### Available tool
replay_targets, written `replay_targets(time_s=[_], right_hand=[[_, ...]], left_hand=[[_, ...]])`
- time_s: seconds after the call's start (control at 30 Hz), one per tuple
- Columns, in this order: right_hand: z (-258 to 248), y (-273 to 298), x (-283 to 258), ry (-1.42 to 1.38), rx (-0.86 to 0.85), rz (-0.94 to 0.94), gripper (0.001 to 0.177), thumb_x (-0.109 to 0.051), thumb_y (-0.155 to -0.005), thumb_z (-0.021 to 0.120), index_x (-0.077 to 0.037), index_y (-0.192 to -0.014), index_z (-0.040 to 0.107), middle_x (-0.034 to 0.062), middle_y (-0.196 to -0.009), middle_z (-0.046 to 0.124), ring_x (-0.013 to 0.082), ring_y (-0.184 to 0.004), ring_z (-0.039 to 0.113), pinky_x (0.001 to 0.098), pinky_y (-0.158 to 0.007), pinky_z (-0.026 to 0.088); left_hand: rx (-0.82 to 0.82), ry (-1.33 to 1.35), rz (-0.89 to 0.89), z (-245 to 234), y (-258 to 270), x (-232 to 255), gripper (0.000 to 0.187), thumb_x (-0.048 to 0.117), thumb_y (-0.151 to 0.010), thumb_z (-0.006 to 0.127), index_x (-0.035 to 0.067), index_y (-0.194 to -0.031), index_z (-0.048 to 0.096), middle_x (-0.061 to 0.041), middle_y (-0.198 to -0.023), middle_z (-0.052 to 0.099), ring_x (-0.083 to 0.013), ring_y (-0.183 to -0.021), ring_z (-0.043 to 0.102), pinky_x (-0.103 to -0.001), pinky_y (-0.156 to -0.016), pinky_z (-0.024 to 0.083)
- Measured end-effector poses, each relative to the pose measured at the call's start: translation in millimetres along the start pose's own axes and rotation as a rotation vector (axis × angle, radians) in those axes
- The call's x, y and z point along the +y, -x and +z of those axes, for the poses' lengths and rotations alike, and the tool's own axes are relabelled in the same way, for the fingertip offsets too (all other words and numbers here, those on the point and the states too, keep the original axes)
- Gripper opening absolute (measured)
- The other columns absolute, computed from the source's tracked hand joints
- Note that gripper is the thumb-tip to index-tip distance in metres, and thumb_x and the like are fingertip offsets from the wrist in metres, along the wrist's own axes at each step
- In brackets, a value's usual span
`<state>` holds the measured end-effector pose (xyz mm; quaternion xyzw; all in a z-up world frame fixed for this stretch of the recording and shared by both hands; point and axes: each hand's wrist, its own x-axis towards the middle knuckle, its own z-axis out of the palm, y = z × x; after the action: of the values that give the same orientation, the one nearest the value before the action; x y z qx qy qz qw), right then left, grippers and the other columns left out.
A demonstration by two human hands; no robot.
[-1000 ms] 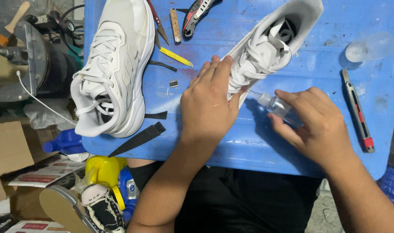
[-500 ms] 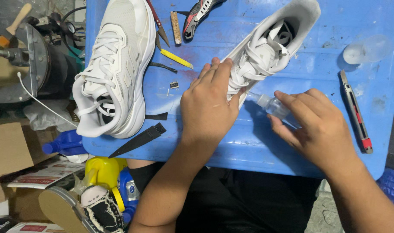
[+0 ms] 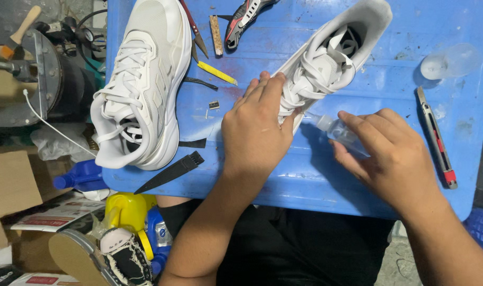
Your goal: The person applies a liquid adhesive from a small bottle into the seams of a white sneaker. They use their fingers to spread the glue along the edges of the sole and the upper part of the shoe.
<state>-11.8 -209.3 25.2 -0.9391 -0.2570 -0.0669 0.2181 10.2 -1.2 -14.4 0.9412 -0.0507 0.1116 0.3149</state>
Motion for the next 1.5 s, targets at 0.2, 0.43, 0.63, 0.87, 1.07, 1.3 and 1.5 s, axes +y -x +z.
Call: replay_targets(time_s=[0.2,0.43,0.63,0.87,1.07,1.3,1.5], right_hand=[[-0.2,-0.8,-0.5,-0.013,0.016,0.000,0.048,-0.010,-0.078,0.085,0.003,-0.121,0.070,0.0140,-0.093,0.069,0.0282,-0.083,0.063,0.0382,-0.072,0.052],[6.2,5.3,6.1,-0.083,0.031,0.033,0.048,-0.011,-0.079,0.086,0.003,-0.122,0.070,0.0144,-0.089,0.066,0.0296,-0.080,0.060,0.0393,-0.072,0.049],[17.1,37.7,26.3,-0.478,0.102,0.221,0.047,-0.006,-0.087,0.079,0.002,-0.129,0.061,0.0173,-0.121,0.065,0.0242,-0.116,0.067,0.0359,-0.104,0.054],[23.5,67.6,48.5,-0.914,0.178,0.234,0.046,0.004,-0.096,0.068,-0.002,-0.138,0.050,0.0183,-0.135,0.064,0.0241,-0.130,0.063,0.0390,-0.114,0.051],[23.5,70.1,49.7,-0.821,0.163,0.203,0.046,0.005,-0.094,0.068,-0.002,-0.136,0.049,0.0186,-0.131,0.065,0.0240,-0.129,0.063,0.0402,-0.116,0.049],[22.4,62.9,55.1,-0.741,0.229,0.222,0.044,0.004,-0.097,0.067,-0.001,-0.137,0.050,0.0155,-0.133,0.066,0.0217,-0.127,0.064,0.0375,-0.114,0.049],[21.8,58.3,52.4,-0.777,0.165,0.204,0.043,0.001,-0.094,0.068,-0.001,-0.134,0.052,0.0129,-0.127,0.066,0.0184,-0.120,0.064,0.0339,-0.108,0.050]], left_hand=[[0.005,-0.003,0.003,0.3,-0.1,-0.2,0.059,0.019,-0.077,0.083,0.005,-0.131,0.062,-0.027,-0.131,0.066,-0.0412,-0.123,0.065,-0.045,-0.099,0.055],[0.019,0.032,0.007,-0.9,0.6,-1.7,0.061,0.024,-0.080,0.084,0.004,-0.132,0.060,-0.026,-0.131,0.066,-0.0405,-0.123,0.065,-0.045,-0.098,0.055],[0.041,0.085,0.042,-5.1,4.1,4.0,0.074,0.029,-0.082,0.084,-0.002,-0.139,0.049,-0.026,-0.135,0.063,-0.0410,-0.127,0.062,-0.047,-0.106,0.051],[-0.010,-0.077,-0.128,-24.2,24.8,40.5,0.096,0.049,-0.077,0.083,-0.008,-0.142,0.039,-0.031,-0.136,0.056,-0.0460,-0.121,0.060,-0.048,-0.093,0.052],[-0.780,-0.145,-0.306,-90.2,43.4,52.6,0.102,0.057,-0.086,0.075,-0.001,-0.157,0.029,-0.026,-0.129,0.062,-0.0421,-0.113,0.066,-0.045,-0.095,0.054],[-0.014,-0.629,0.874,-100.1,-3.2,35.9,0.060,0.017,-0.086,0.064,0.017,-0.144,0.051,-0.009,-0.147,0.056,-0.0306,-0.137,0.057,-0.054,-0.113,0.037],[-0.134,-0.566,1.134,-46.2,-24.0,16.1,0.032,0.018,-0.098,0.064,0.011,-0.130,0.065,-0.004,-0.118,0.065,-0.0218,-0.124,0.060,-0.055,-0.123,0.035]])
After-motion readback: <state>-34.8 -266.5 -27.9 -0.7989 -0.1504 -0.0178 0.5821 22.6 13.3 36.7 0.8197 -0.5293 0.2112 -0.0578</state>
